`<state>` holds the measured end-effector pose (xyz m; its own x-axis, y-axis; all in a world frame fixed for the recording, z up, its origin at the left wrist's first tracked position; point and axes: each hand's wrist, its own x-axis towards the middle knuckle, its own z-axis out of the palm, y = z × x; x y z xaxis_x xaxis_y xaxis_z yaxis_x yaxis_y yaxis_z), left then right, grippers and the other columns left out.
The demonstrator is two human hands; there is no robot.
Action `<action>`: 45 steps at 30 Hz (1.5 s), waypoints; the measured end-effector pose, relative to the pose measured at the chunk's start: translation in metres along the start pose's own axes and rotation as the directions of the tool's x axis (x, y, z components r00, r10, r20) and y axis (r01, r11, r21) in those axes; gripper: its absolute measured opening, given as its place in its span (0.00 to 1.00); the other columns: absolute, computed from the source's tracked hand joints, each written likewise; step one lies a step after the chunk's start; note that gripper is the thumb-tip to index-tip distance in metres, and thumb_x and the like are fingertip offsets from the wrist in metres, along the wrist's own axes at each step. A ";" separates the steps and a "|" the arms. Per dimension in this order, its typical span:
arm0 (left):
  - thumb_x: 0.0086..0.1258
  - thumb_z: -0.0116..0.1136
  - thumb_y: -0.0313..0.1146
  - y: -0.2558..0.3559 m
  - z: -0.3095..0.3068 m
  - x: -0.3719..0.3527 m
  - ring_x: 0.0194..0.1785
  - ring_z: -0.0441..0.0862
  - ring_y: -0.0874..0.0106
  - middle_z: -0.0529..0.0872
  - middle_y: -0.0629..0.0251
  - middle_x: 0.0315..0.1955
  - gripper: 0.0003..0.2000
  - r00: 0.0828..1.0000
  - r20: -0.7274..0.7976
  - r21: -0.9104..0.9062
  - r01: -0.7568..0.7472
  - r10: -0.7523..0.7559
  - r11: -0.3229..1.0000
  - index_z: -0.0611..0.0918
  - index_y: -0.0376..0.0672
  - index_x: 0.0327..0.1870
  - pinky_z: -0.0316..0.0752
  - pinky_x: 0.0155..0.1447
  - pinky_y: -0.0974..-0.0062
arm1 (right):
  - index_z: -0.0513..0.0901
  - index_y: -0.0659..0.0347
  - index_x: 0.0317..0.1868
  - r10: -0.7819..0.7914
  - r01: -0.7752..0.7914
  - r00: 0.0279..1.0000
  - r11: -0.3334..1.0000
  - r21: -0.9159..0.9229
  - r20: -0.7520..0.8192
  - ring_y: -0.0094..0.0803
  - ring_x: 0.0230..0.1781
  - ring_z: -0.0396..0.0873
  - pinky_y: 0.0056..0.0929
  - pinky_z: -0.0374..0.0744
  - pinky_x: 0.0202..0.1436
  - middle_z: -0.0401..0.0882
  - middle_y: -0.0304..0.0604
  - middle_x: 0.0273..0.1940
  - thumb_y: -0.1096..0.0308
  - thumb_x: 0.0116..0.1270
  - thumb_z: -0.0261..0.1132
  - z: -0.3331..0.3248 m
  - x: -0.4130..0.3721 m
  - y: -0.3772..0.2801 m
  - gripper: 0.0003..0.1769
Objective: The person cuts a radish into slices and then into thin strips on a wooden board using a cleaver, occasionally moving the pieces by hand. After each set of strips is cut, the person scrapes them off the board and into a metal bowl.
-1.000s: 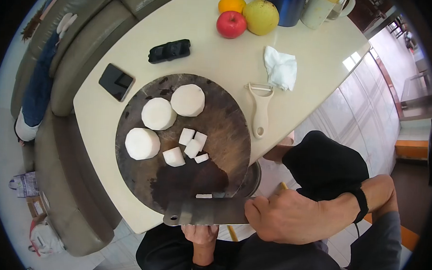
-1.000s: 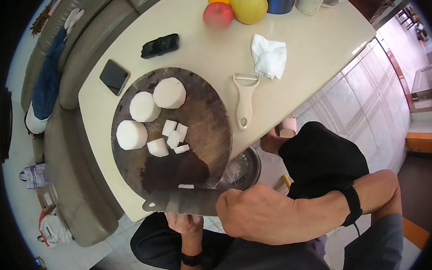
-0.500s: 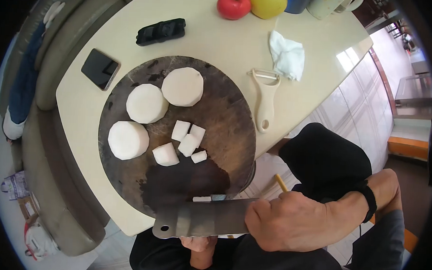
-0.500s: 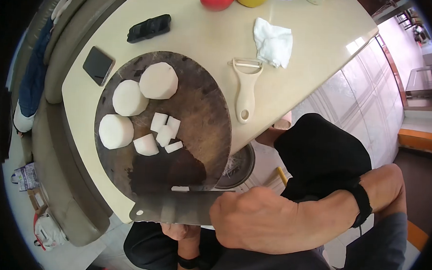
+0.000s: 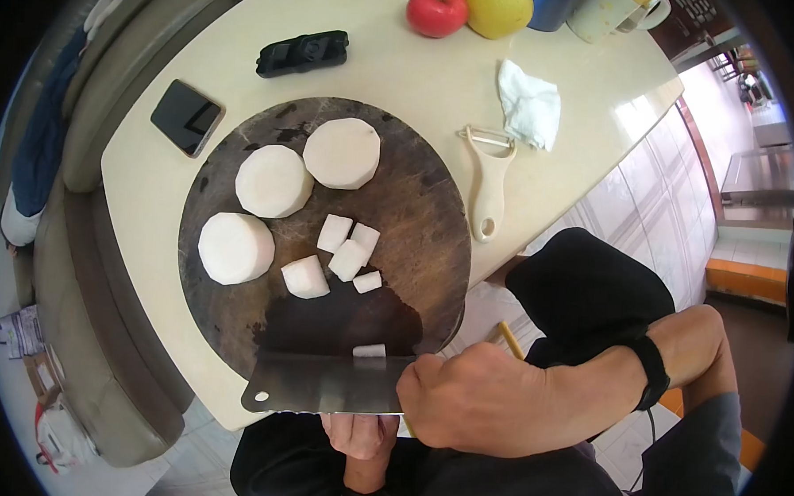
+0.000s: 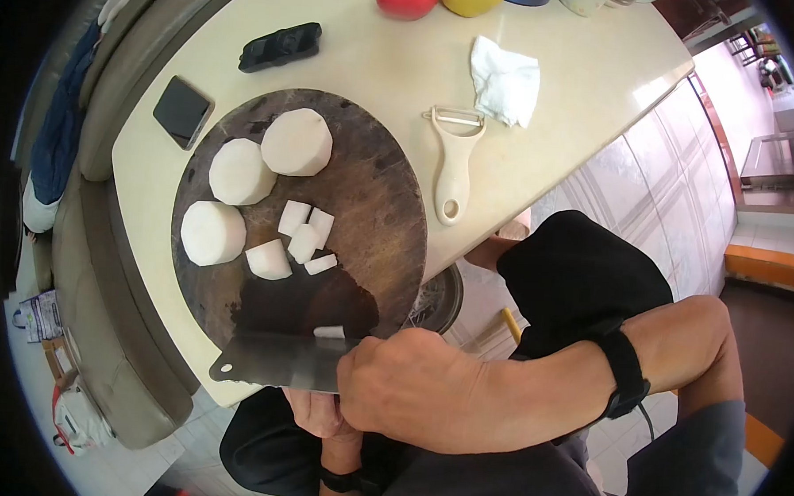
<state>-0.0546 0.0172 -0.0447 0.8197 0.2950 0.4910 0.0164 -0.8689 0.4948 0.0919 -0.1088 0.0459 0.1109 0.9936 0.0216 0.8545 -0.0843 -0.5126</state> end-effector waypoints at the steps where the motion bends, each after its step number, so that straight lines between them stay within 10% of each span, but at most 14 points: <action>1: 0.57 0.67 0.23 0.000 0.000 -0.001 0.44 0.84 0.51 0.86 0.53 0.39 0.08 1.000 0.002 0.020 -0.013 0.013 1.000 0.86 0.35 0.38 0.78 0.51 0.56 | 0.76 0.74 0.28 -0.021 0.021 1.000 1.000 0.003 -0.017 0.32 0.18 0.77 0.29 0.72 0.13 0.71 0.46 0.20 0.72 0.47 0.64 0.003 0.000 -0.001 0.11; 45: 0.59 0.64 0.27 -0.004 0.003 -0.008 0.44 0.81 0.49 0.85 0.53 0.43 0.09 0.999 -0.030 0.005 0.010 -0.010 1.000 0.85 0.36 0.40 0.77 0.49 0.58 | 0.73 0.71 0.28 0.091 -0.092 0.996 0.995 0.033 0.025 0.32 0.13 0.73 0.30 0.72 0.14 0.68 0.44 0.22 0.70 0.47 0.65 -0.011 -0.015 -0.003 0.13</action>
<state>-0.0595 0.0172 -0.0523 0.8018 0.3158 0.5074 0.0279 -0.8679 0.4960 0.0934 -0.1245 0.0560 0.1753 0.9834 -0.0465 0.8236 -0.1723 -0.5404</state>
